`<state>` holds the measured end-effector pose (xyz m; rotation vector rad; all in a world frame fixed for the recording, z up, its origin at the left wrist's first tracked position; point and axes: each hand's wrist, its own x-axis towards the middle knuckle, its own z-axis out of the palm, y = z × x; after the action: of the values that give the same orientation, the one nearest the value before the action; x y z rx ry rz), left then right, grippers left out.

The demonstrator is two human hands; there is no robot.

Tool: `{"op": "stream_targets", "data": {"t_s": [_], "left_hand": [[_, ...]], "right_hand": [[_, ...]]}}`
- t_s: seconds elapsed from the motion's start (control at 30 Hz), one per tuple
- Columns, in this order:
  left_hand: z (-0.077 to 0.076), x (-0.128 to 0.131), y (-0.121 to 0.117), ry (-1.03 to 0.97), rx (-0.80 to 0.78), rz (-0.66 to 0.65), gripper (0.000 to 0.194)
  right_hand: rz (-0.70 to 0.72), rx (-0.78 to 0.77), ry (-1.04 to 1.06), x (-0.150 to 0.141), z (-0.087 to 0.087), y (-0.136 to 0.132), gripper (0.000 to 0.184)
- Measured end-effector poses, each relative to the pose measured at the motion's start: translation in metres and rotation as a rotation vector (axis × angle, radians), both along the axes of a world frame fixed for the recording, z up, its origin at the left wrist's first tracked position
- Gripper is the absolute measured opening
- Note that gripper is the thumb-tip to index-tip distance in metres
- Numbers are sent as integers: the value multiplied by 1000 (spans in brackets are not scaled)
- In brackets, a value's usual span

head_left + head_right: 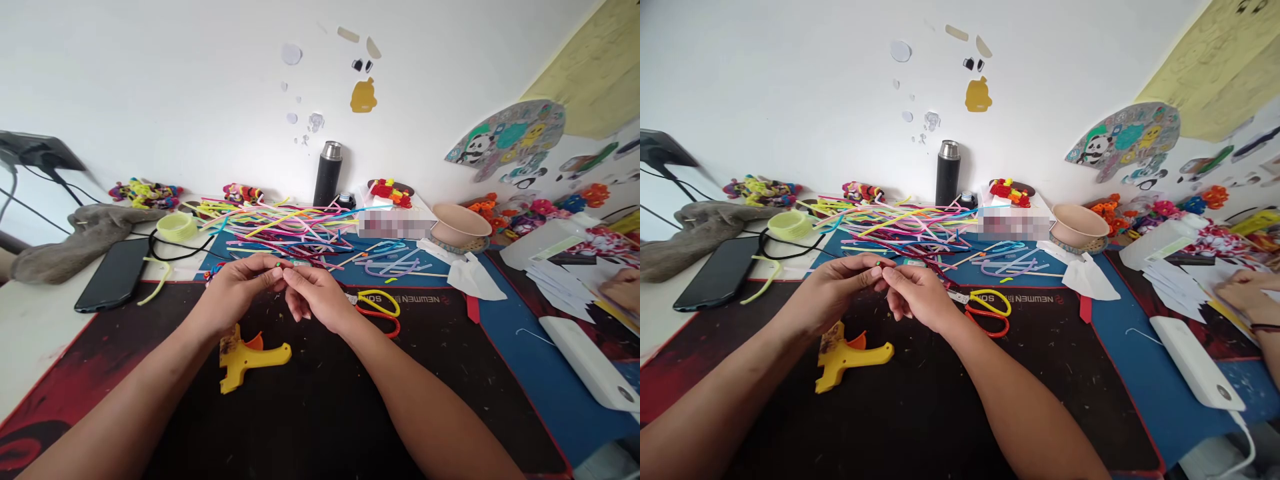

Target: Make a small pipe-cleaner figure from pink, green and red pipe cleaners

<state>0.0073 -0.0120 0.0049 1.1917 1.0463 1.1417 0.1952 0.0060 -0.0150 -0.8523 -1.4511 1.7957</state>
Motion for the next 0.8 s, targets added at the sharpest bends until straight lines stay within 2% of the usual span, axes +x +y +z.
{"op": "stream_targets", "data": {"t_s": [0.17,0.23,0.37,0.47,0.57,0.67,0.8], "left_hand": [[1,-12,4,224,121,159,26],[3,-13,4,272,132,165,29],[4,-7,1,333,181,36,39],[5,-5,-1,307,185,-82,56],[5,-6,1,268,131,-157,59],[2,-8,5,209,42,-168,57],[-3,-10,9,131,-28,-102,60]], "right_hand": [[-51,104,-145,3,1,3,46],[-106,119,-136,4,2,5,46],[-182,83,-75,6,1,8,45],[-150,66,-58,6,1,8,40],[-102,80,-78,6,3,7,35],[-94,88,-83,6,4,7,30],[-98,71,-65,4,1,7,28]]}}
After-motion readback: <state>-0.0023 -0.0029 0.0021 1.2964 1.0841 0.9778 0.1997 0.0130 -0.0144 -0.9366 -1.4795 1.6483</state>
